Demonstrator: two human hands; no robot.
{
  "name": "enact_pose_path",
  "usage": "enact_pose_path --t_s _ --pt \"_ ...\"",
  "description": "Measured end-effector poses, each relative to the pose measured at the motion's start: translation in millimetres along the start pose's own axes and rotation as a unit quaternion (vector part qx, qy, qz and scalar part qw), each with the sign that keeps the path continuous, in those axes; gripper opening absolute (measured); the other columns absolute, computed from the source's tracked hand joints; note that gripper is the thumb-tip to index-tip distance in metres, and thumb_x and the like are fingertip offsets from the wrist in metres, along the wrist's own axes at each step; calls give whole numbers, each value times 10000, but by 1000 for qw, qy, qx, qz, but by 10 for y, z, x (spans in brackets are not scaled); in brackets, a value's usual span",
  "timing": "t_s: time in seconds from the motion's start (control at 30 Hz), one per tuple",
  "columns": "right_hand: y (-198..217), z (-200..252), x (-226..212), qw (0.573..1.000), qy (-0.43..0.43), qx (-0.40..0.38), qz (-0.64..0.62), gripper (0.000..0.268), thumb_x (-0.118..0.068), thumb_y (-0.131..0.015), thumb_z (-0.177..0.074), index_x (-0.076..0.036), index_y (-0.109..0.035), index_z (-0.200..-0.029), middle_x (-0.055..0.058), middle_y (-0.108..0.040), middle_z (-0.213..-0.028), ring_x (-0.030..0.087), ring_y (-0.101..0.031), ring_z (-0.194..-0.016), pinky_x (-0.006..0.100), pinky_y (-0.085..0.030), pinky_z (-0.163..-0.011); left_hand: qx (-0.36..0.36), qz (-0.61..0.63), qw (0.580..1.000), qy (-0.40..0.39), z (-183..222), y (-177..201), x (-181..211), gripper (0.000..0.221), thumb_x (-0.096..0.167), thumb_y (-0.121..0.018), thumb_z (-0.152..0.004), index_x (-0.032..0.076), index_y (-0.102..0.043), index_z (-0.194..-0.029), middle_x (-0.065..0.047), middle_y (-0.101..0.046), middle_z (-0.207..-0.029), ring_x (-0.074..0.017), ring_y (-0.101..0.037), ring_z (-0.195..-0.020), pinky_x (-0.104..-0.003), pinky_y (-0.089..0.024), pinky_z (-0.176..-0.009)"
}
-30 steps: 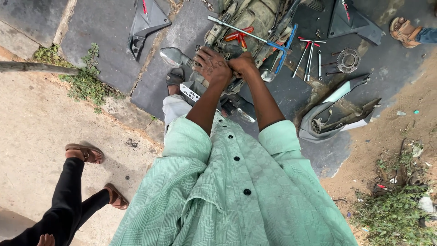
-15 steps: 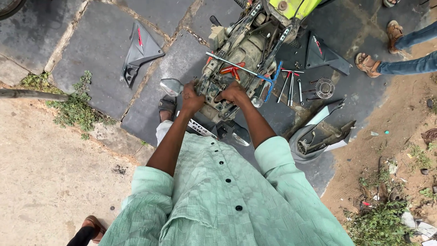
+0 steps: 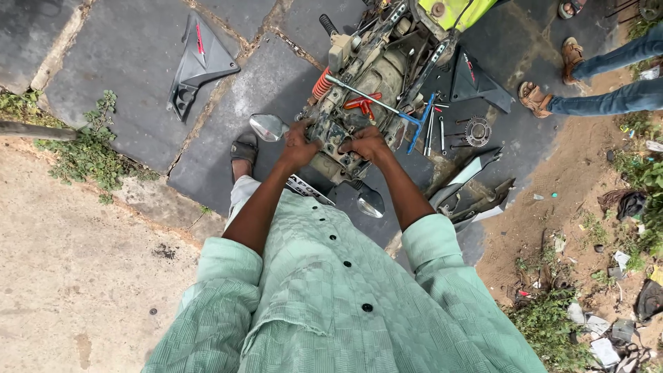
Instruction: The person works on a disassembled scooter frame lying on stone paving, using wrenches, a T-handle tool and a screwdriver to loosen, remove and reposition fasteners on the frame. They pick tools from the ground, work on different parts of the frame, and handle removed bolts and components.
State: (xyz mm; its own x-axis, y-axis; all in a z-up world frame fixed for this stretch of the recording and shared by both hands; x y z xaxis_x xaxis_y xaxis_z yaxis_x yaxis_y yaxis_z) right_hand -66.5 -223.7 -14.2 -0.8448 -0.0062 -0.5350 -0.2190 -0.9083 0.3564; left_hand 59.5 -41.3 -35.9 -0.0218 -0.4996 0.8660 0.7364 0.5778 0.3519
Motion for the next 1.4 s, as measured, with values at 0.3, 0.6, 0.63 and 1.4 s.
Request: enact_pose_path --t_s 0.3,0.6,0.63,1.4 --pt "93 -60 66 984 2 118 130 444 -255 -974 -564 -9 -738 -850 79 -728 -715 159 -659 -599 326 -548 -573 -83 31 996 5 -118 -49 -167 776 240 -795 -808 110 -474 -1502 -186 -431 -1528 -369 -412 -1431 -432 -324 -1218" --pt "13 606 -319 936 -59 227 261 692 -350 -922 -572 -142 -652 -1175 212 -402 -1422 431 -354 -1346 566 -343 -1091 -164 97 980 50 75 243 195 834 302 -822 -824 199 -414 -1544 -132 -370 -1568 -328 -379 -1465 -438 -361 -1206" --pt "-38 602 -288 936 -61 226 263 692 -350 -922 -572 -142 -652 -1175 212 -402 -1422 431 -354 -1346 566 -343 -1091 -165 99 980 52 77 251 195 834 302 -822 -824 199 -414 -1544 -132 -370 -1568 -328 -379 -1465 -438 -361 -1206" --pt "621 840 20 922 71 363 117 339 -198 -867 -813 -78 -745 -1106 171 -672 -1230 301 -678 -1163 416 -551 -1023 -217 7 976 -8 -113 129 36 878 334 -824 -846 122 -329 -1540 -179 -396 -1514 -334 -400 -1433 -430 -334 -1203"
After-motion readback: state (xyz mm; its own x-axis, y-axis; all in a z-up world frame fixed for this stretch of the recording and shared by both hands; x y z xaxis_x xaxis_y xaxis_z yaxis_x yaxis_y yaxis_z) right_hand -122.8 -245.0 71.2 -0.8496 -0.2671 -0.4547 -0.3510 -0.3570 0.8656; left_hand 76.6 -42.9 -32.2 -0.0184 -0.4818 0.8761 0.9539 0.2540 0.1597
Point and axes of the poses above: each hand's wrist, its own z-axis away from the middle knuckle, its own y-axis out of the back of the hand, x = y × z, the point moved 7 cm from there along -z, towards the middle knuckle
